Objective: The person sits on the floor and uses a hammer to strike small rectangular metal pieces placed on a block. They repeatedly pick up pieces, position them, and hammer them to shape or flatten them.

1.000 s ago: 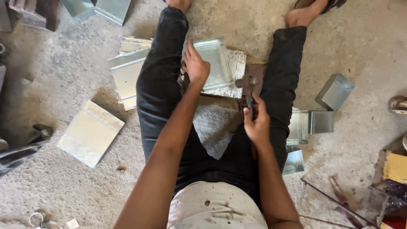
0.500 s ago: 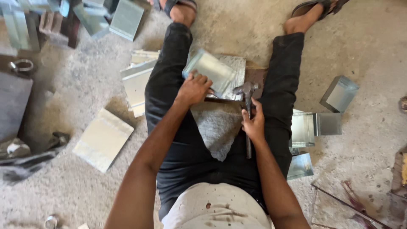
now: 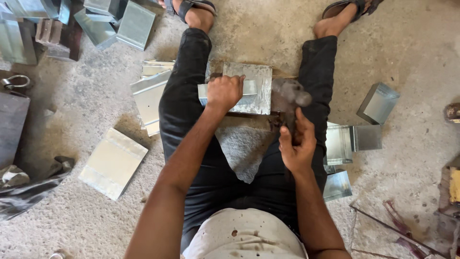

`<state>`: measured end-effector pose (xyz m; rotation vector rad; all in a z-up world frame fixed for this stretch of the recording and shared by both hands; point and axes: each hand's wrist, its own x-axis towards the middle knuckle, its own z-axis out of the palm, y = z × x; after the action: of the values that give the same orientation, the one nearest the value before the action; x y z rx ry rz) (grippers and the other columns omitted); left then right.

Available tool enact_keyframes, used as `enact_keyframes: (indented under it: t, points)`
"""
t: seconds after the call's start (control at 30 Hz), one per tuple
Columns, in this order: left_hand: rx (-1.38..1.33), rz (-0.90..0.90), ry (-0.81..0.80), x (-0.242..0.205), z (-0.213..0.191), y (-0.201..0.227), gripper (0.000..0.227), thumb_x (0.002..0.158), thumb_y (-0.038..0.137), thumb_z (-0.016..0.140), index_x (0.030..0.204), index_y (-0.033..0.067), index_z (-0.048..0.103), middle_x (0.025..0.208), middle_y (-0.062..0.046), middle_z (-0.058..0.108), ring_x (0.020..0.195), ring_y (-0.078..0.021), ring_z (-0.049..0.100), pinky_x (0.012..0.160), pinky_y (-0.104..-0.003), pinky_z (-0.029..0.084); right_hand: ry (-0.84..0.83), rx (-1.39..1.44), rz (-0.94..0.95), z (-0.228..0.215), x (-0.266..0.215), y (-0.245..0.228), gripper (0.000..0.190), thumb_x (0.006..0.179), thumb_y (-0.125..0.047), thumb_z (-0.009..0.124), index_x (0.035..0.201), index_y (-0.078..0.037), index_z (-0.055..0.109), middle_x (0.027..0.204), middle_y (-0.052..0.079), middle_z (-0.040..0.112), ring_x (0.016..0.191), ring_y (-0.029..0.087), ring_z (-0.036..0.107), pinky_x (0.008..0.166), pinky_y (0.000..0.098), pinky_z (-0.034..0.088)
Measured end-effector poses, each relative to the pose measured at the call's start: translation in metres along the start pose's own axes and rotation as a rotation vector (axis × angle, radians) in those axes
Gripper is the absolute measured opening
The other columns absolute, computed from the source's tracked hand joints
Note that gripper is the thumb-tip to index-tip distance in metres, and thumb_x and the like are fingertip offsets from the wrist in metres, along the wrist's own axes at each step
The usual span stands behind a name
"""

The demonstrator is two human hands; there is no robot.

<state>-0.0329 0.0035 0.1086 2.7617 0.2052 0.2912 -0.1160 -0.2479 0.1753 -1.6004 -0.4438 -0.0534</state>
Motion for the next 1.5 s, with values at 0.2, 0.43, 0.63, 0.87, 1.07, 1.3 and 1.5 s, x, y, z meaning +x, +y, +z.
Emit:
enact_keyframes:
  t: [0.2,0.43,0.63,0.87,1.07,1.3,1.5]
  points:
    - [-0.441,-0.281,0.124,-0.006,0.016,-0.011,0.059,0.101,0.054,0.051,0.078,0.0073,0.079,0.065,-0.020,0.070,0.062,-0.0379,0.068,0.059,-0.049,0.051,0.021,0.071,0.205,0.017,-0.011,-0.019,0.055,0.105,-0.008,0.058,0.155,-0.002,0.036,0.092,0.009,0.063,0.054,0.005,0.052,0.041,0.0221,0.041]
    - [-1.140,-0.337,0.496,-0.019,0.154,-0.004,0.065,0.110,0.041,0.045,0.060,-0.0007,0.044,0.051,-0.013,0.039,0.049,-0.0230,0.035,0.050,-0.044,0.028,0.066,0.107,-0.310,0.008,-0.009,-0.098,0.049,0.107,-0.005,0.057,0.152,-0.010,0.039,0.090,0.015,0.066,0.045,0.010,0.056,0.040,0.0246,0.043]
    - [-1.137,-0.272,0.530,-0.019,0.141,0.007,0.061,0.110,0.037,0.043,0.063,-0.0022,0.045,0.053,-0.018,0.039,0.046,-0.0281,0.038,0.051,-0.047,0.030,-0.128,-0.310,-0.432,0.029,0.027,-0.099,0.037,0.108,-0.010,0.062,0.143,-0.008,0.048,0.116,0.023,0.065,0.085,0.028,0.064,0.073,0.0337,0.054]
    - [-1.068,-0.214,0.563,-0.007,0.135,0.011,0.061,0.111,0.035,0.041,0.062,-0.0021,0.046,0.055,-0.022,0.045,0.048,-0.0373,0.045,0.053,-0.049,0.032,-0.336,-0.491,-0.187,0.035,0.059,-0.097,0.045,0.105,-0.006,0.064,0.148,-0.001,0.052,0.112,0.018,0.065,0.090,0.018,0.062,0.075,0.0262,0.050]
    - [-1.114,-0.262,0.540,-0.015,0.134,0.013,0.061,0.110,0.035,0.041,0.062,-0.0024,0.046,0.054,-0.022,0.044,0.046,-0.0370,0.044,0.052,-0.049,0.031,-0.030,-0.143,-0.272,0.022,0.029,-0.090,0.045,0.109,-0.009,0.062,0.150,-0.010,0.044,0.093,0.006,0.066,0.063,0.000,0.056,0.053,0.0159,0.047]
    - [-1.071,-0.214,0.539,-0.020,0.114,0.013,0.056,0.110,0.029,0.045,0.063,-0.0011,0.049,0.055,-0.021,0.049,0.047,-0.0362,0.046,0.053,-0.050,0.033,-0.253,-0.489,0.017,0.009,0.024,-0.043,0.053,0.107,-0.006,0.064,0.156,-0.007,0.046,0.099,0.010,0.062,0.079,0.010,0.057,0.064,0.0239,0.046]
    - [-0.061,0.022,0.464,-0.023,0.086,0.024,0.037,0.104,0.039,0.057,0.083,0.0095,0.064,0.077,-0.009,0.067,0.068,-0.0326,0.067,0.065,-0.049,0.055,-0.003,-0.144,0.422,0.002,0.004,-0.001,0.056,0.103,-0.011,0.060,0.155,-0.013,0.041,0.073,0.000,0.053,0.051,0.005,0.046,0.041,0.0219,0.037]
